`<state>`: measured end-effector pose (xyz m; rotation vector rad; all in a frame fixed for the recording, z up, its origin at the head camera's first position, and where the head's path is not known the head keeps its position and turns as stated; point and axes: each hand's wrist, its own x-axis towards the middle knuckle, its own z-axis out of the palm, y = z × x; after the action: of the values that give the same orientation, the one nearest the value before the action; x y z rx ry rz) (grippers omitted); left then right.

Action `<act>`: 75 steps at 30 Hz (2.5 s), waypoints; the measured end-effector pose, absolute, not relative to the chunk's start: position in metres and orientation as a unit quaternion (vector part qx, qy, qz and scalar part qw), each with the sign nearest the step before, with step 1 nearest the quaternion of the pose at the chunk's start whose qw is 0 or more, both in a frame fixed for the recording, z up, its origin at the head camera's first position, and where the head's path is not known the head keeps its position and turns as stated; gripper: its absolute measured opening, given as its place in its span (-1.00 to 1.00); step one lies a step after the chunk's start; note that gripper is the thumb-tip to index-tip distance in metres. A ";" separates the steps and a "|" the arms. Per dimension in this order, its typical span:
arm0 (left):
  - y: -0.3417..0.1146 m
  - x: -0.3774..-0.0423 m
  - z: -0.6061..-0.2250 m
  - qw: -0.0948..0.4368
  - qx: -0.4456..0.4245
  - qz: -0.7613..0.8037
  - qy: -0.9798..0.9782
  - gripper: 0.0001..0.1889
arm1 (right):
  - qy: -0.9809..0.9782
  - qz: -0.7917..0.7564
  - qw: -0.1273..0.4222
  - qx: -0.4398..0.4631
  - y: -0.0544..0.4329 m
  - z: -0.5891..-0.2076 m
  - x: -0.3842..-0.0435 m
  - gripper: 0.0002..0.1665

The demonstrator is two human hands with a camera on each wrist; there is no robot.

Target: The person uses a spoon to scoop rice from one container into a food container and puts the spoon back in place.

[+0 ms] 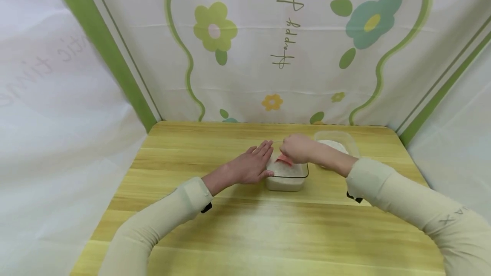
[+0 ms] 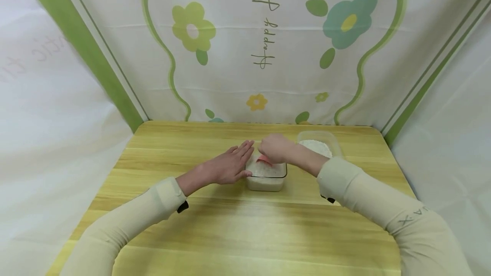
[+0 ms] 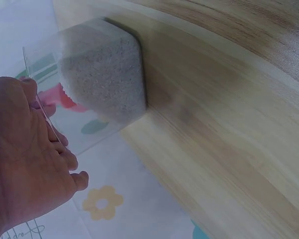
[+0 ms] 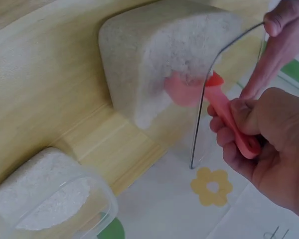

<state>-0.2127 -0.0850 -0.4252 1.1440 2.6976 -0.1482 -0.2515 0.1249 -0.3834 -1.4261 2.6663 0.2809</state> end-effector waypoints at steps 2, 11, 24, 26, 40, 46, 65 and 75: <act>-0.085 -0.213 -0.425 0.105 0.387 -0.051 0.915 -0.15 | 0.883 0.053 0.083 -0.460 0.129 -0.380 -0.255 -0.73; -0.086 -0.213 -0.423 0.102 0.383 -0.052 0.917 -0.15 | 0.872 -0.075 0.194 -0.442 0.142 -0.380 -0.267 -0.48; -0.086 -0.214 -0.428 0.103 0.380 -0.051 0.918 -0.14 | 0.874 -0.184 0.324 -0.312 0.156 -0.385 -0.266 -0.51; -0.086 -0.214 -0.428 0.104 0.380 -0.050 0.918 -0.13 | 0.872 -0.204 0.337 -0.291 0.159 -0.385 -0.265 -0.55; -0.085 -0.214 -0.428 0.103 0.388 -0.047 0.915 -0.14 | 0.854 -0.310 0.353 -0.223 0.187 -0.385 -0.255 -0.58; -0.085 -0.215 -0.429 0.099 0.390 -0.042 0.915 -0.14 | 0.836 -0.366 0.354 -0.207 0.202 -0.389 -0.248 -0.60; -0.086 -0.214 -0.429 0.101 0.390 -0.030 0.915 -0.12 | 0.827 -0.445 0.293 -0.181 0.227 -0.402 -0.236 -0.70; -0.086 -0.214 -0.428 0.105 0.390 -0.035 0.914 -0.13 | 0.819 -0.464 0.289 -0.176 0.234 -0.399 -0.236 -0.66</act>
<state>-0.2139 -0.0859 -0.4276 1.1499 2.6948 -0.1021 -0.2355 0.2337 -0.3985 -0.4707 2.1851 -1.2387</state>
